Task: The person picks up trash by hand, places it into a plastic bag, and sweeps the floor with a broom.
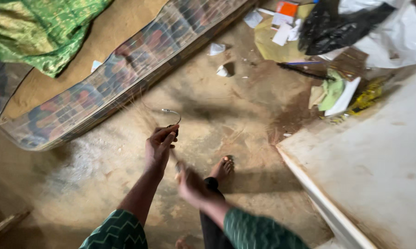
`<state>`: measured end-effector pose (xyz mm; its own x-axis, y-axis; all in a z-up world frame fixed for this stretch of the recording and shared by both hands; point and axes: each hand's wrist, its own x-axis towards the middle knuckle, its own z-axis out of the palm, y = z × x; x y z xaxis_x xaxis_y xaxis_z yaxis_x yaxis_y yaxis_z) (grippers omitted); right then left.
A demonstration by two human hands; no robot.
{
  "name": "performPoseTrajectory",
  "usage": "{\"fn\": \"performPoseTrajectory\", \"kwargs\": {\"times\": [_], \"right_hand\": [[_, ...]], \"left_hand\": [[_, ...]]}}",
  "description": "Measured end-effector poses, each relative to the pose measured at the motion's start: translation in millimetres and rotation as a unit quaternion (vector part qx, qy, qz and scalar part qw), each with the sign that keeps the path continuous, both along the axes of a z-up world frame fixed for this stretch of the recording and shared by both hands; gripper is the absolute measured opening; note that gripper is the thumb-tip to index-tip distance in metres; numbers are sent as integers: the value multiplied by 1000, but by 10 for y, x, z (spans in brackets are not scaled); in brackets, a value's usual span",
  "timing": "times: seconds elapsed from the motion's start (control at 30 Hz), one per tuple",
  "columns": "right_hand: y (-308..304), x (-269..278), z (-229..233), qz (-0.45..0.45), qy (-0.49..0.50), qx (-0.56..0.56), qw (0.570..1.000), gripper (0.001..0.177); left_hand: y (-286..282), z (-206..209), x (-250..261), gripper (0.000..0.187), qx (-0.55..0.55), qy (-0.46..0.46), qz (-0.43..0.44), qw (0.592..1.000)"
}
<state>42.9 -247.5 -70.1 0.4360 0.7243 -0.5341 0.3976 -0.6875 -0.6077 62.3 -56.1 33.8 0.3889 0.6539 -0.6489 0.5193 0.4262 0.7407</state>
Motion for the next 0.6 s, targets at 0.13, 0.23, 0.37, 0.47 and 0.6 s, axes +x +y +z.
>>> {"fn": "performPoseTrajectory", "kwargs": {"times": [0.13,0.23,0.37,0.47,0.6], "right_hand": [[209,1368,-1770,18,-97,-152,983,27],[256,2988,-2073,-57,-219,-145,963,35],[-55,4457,-1813,-155,-336,-108,922,27],[-616,4697,-1465,-228,-354,-49,906,39],[-975,3574,-787,-389,-280,-28,877,49]], "left_hand": [[80,-18,-242,26,11,9,24,1000],[18,-102,-478,26,-16,22,58,998],[-182,-177,-837,27,-38,32,85,995],[-271,-193,-915,27,-56,49,92,993],[-383,-163,-840,28,-66,49,82,993]]}}
